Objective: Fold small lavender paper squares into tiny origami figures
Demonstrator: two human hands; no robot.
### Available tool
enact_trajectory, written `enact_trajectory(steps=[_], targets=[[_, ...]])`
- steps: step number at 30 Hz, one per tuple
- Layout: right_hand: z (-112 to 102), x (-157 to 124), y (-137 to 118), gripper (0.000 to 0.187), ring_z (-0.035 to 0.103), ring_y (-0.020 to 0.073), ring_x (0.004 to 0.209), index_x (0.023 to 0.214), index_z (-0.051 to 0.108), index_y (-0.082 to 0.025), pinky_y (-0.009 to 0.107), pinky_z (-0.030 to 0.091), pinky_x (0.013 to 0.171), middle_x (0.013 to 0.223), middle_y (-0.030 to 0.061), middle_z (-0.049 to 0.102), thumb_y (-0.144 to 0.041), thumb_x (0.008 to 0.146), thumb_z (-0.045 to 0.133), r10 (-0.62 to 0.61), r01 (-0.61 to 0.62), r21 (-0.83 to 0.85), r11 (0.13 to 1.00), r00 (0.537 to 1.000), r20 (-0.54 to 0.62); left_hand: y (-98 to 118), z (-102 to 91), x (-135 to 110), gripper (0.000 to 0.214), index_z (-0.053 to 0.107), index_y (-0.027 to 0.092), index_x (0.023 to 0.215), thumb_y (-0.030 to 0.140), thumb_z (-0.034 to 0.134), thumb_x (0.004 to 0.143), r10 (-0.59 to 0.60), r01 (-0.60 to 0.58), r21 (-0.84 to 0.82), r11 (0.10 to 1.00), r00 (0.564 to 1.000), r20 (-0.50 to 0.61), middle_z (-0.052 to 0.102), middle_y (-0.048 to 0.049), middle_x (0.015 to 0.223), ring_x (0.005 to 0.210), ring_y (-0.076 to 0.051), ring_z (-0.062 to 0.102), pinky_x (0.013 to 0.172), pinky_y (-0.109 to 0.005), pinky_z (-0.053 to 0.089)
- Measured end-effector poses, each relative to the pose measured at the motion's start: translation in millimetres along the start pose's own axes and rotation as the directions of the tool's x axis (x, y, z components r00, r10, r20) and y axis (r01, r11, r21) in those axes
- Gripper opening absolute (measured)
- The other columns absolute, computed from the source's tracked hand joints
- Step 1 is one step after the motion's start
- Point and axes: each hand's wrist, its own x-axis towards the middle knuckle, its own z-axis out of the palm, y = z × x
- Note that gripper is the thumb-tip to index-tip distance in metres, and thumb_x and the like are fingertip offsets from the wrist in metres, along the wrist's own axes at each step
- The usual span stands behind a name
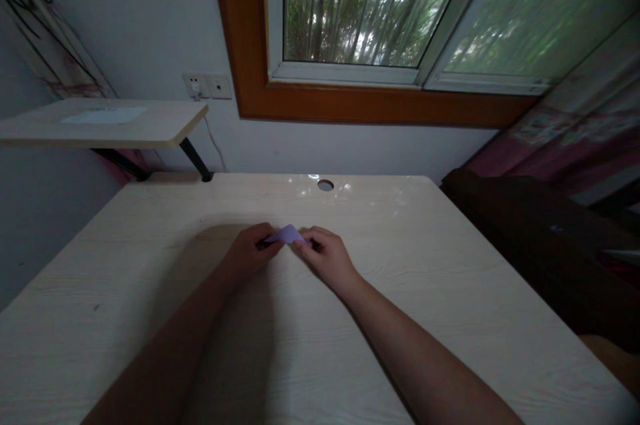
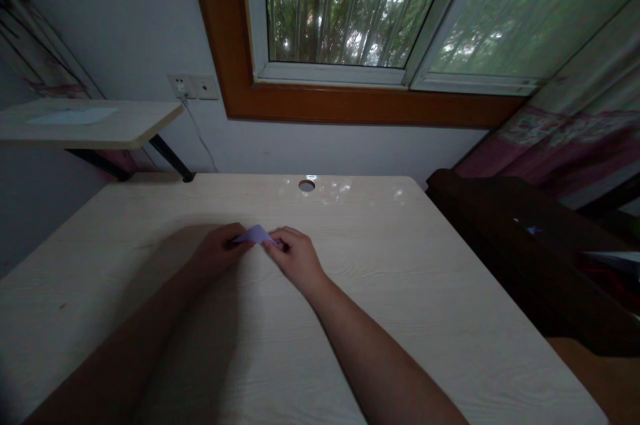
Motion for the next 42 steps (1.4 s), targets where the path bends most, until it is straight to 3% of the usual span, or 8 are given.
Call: enact_trajectory(steps=[5, 11, 15, 20, 27, 32, 37, 42], targets=[[0.9, -0.5, -3.0, 0.018, 0.056, 0.0139, 0.069, 0.085, 0.07, -0.02, 0.025, 0.041, 0.065, 0.075, 0.0015, 0.062, -0.033, 0.092, 0.059, -0.058, 0.062, -0.04, 0.997, 0.994, 0.096, 1.8, 2.1, -1.7, 0.023, 0.053, 0.018, 0.07, 0.036, 0.059, 0.083, 0.027, -0.031, 0.067, 0.997, 0.998, 0.063, 0.05, 0.0031, 0.066, 0.063, -0.013, 0.046, 0.06, -0.025, 0.033], [1.2, -0.5, -3.7, 0.019, 0.058, 0.0149, 0.073, 0.087, 0.07, -0.021, 0.026, 0.042, 0.069, 0.079, 0.0024, 0.064, -0.034, 0.094, 0.057, -0.057, 0.061, -0.047, 0.997, 0.995, 0.084, 1.3, 0.8, -1.4, 0.02, 0.052, 0.018, 0.068, 0.03, 0.059, 0.081, 0.044, -0.049, 0.102, 0.994, 0.998, 0.048, 0.049, 0.0038, 0.064, 0.061, -0.012, 0.045, 0.06, -0.025, 0.032], [0.8, 0.1, -1.2, 0.019, 0.058, 0.0159, 0.073, 0.088, 0.071, -0.021, 0.026, 0.042, 0.068, 0.078, 0.0028, 0.065, -0.034, 0.092, 0.059, 0.003, -0.002, -0.05, 0.999, 1.0, 0.018, -2.5, -0.9, -0.2, 0.013, 0.058, 0.018, 0.071, 0.028, 0.06, 0.079, 0.005, -0.004, 0.069, 0.998, 1.0, -0.025, 0.054, 0.0029, 0.066, 0.063, -0.013, 0.049, 0.061, -0.025, 0.035], [0.7, 0.3, 5.4, 0.022, 0.057, 0.0161, 0.071, 0.084, 0.072, -0.02, 0.026, 0.042, 0.065, 0.077, 0.0029, 0.065, -0.038, 0.089, 0.061, 0.118, -0.115, 0.027, 0.993, 0.987, -0.11, -9.5, -5.7, 2.6, 0.012, 0.064, 0.018, 0.077, 0.03, 0.062, 0.078, -0.163, 0.147, -0.106, 0.984, 0.973, -0.165, 0.064, 0.0002, 0.071, 0.068, -0.016, 0.058, 0.064, -0.026, 0.043], [1.1, 0.8, 11.8, 0.025, 0.053, 0.0155, 0.063, 0.081, 0.07, -0.018, 0.025, 0.04, 0.059, 0.069, 0.0013, 0.062, -0.04, 0.087, 0.062, 0.235, -0.213, 0.149, 0.966, 0.96, -0.149, -16.4, -12.5, 7.2, 0.016, 0.064, 0.017, 0.082, 0.033, 0.061, 0.081, -0.255, 0.152, -0.32, 0.935, 0.916, -0.309, 0.064, -0.0007, 0.074, 0.069, -0.014, 0.059, 0.066, -0.025, 0.046], [2.4, 0.3, 8.3, 0.022, 0.056, 0.0157, 0.067, 0.084, 0.072, -0.019, 0.026, 0.041, 0.062, 0.074, 0.0026, 0.064, -0.039, 0.088, 0.062, 0.145, -0.138, 0.083, 0.987, 0.986, -0.087, -11.2, -5.5, 5.9, 0.026, 0.066, 0.019, 0.098, 0.039, 0.064, 0.082, -0.124, 0.069, -0.283, 0.957, 0.976, -0.179, 0.067, -0.0049, 0.098, 0.083, -0.016, 0.062, 0.072, -0.026, 0.049], [0.2, 0.1, -0.2, 0.016, 0.057, 0.0158, 0.071, 0.088, 0.072, -0.021, 0.026, 0.042, 0.065, 0.076, 0.0024, 0.064, -0.032, 0.089, 0.061, 0.036, -0.036, -0.006, 0.999, 0.999, -0.004, -5.0, -2.4, 3.2, 0.023, 0.066, 0.017, 0.077, 0.04, 0.064, 0.083, -0.039, 0.04, -0.025, 0.999, 0.999, 0.015, 0.06, 0.0012, 0.069, 0.066, -0.014, 0.053, 0.062, -0.025, 0.04], [1.5, 0.6, -2.2, 0.012, 0.057, 0.0144, 0.068, 0.082, 0.071, -0.021, 0.025, 0.041, 0.064, 0.073, 0.0009, 0.062, -0.029, 0.087, 0.063, -0.022, 0.023, -0.021, 1.0, 0.999, 0.036, -0.1, -2.6, 1.1, 0.023, 0.064, 0.017, 0.074, 0.038, 0.062, 0.083, -0.008, 0.008, 0.003, 1.0, 0.999, 0.048, 0.059, 0.001, 0.069, 0.065, -0.014, 0.052, 0.062, -0.024, 0.038]])
